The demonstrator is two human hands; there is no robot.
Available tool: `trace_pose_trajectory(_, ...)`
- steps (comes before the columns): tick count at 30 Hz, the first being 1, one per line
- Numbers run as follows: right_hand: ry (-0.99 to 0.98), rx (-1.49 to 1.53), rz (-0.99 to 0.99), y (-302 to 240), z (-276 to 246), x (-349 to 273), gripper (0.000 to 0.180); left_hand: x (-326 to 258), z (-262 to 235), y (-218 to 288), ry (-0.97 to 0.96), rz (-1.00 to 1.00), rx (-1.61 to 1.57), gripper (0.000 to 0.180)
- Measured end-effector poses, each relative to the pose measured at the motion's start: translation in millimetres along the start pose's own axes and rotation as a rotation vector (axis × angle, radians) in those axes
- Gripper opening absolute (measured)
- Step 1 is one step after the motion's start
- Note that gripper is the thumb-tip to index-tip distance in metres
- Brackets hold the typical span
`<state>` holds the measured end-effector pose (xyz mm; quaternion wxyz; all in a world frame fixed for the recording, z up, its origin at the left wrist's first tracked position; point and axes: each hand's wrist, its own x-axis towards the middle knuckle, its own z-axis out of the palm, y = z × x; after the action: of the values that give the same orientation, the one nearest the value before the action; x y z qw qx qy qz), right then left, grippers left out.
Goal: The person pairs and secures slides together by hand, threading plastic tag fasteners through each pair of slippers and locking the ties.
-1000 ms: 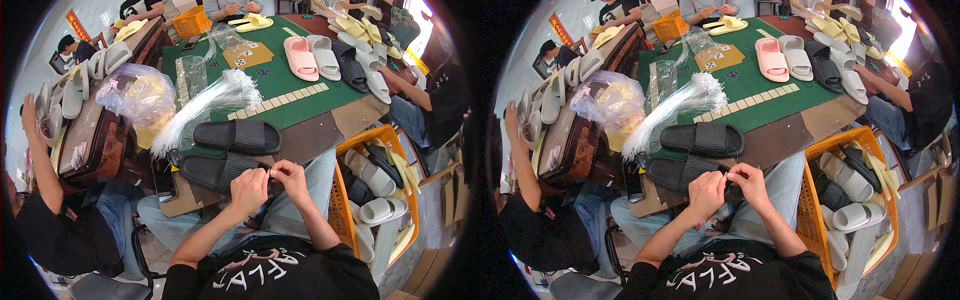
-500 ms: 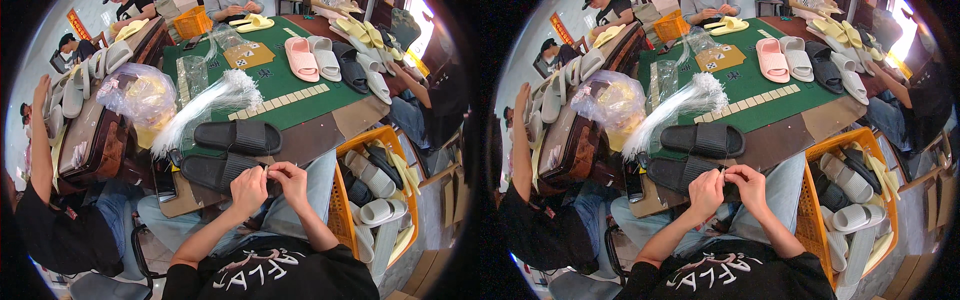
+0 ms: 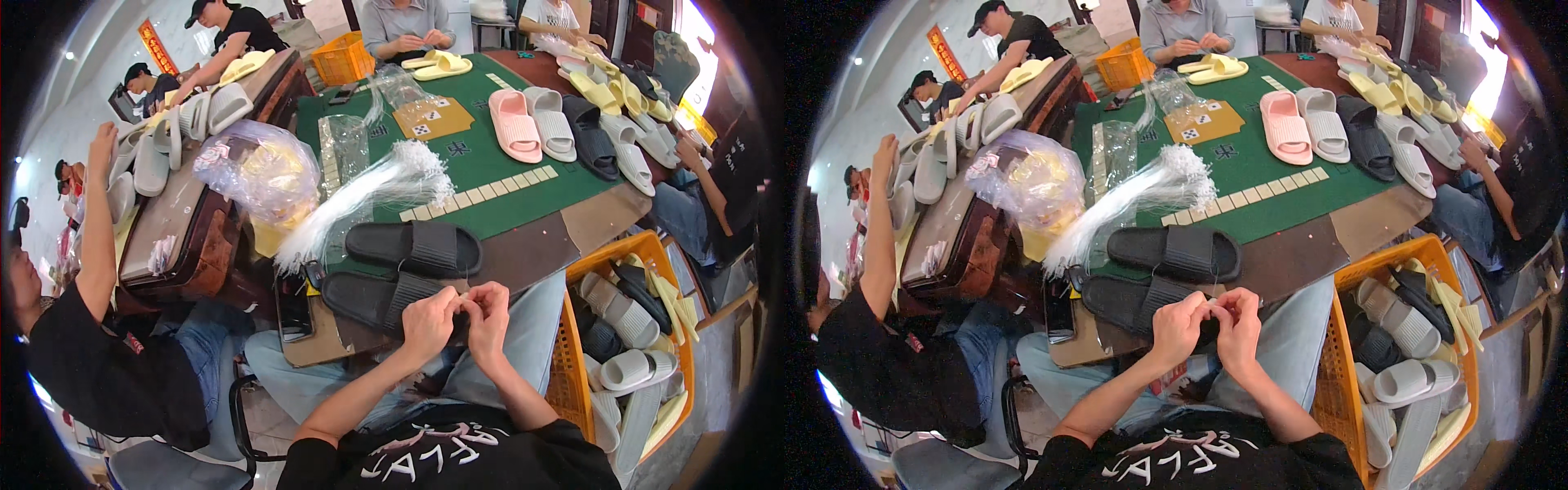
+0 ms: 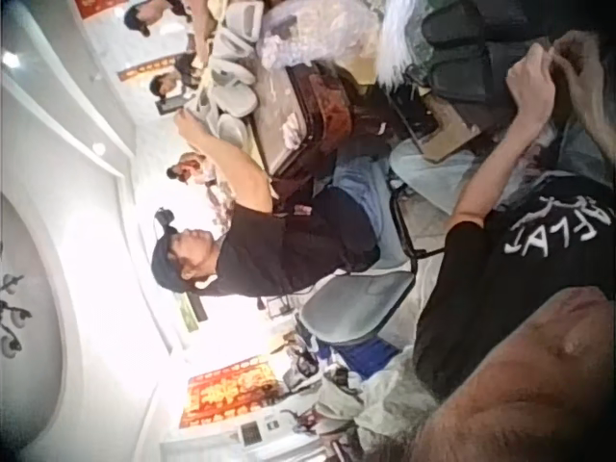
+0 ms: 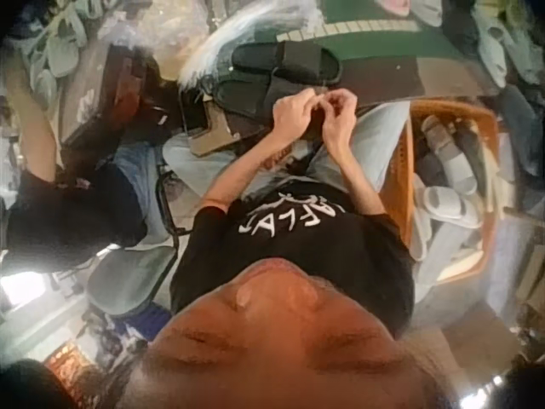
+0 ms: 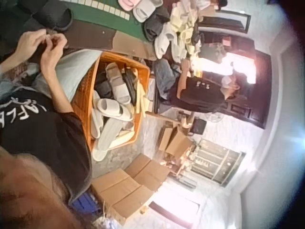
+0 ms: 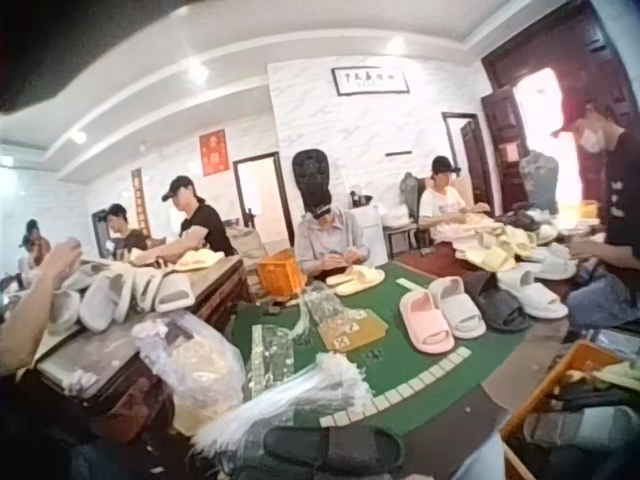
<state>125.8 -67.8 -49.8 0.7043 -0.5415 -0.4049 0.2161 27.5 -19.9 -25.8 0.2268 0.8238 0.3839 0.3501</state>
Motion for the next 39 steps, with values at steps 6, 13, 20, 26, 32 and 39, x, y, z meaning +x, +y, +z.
trace_pose_trajectory(6,0.018,0.021,0.007,11.7,5.1,-5.1,0.029,1.5,1.5,-3.7,-0.042,-0.037,-0.052,0.022)
trace_pose_trajectory(13,-0.023,0.117,0.021,14.9,0.3,-1.7,0.029,-1.3,5.9,-5.8,-0.11,-0.079,0.019,0.016)
trace_pose_trajectory(20,-0.038,0.06,-0.065,18.0,0.7,-6.1,0.02,1.2,-4.4,-5.7,-0.144,0.013,-0.118,0.018)
trace_pose_trajectory(26,0.021,0.072,-0.016,14.0,-0.6,-5.4,0.018,4.0,-7.0,-9.5,-0.177,-0.018,-0.211,0.021)
trace_pose_trajectory(32,0.052,0.1,0.057,10.3,1.5,-2.7,0.015,2.2,-4.3,-4.3,-0.087,-0.012,-0.171,0.016)
trace_pose_trajectory(39,0.068,0.314,0.216,17.5,-12.3,9.9,0.009,14.4,-33.5,-12.9,0.135,-0.044,-0.316,0.013)
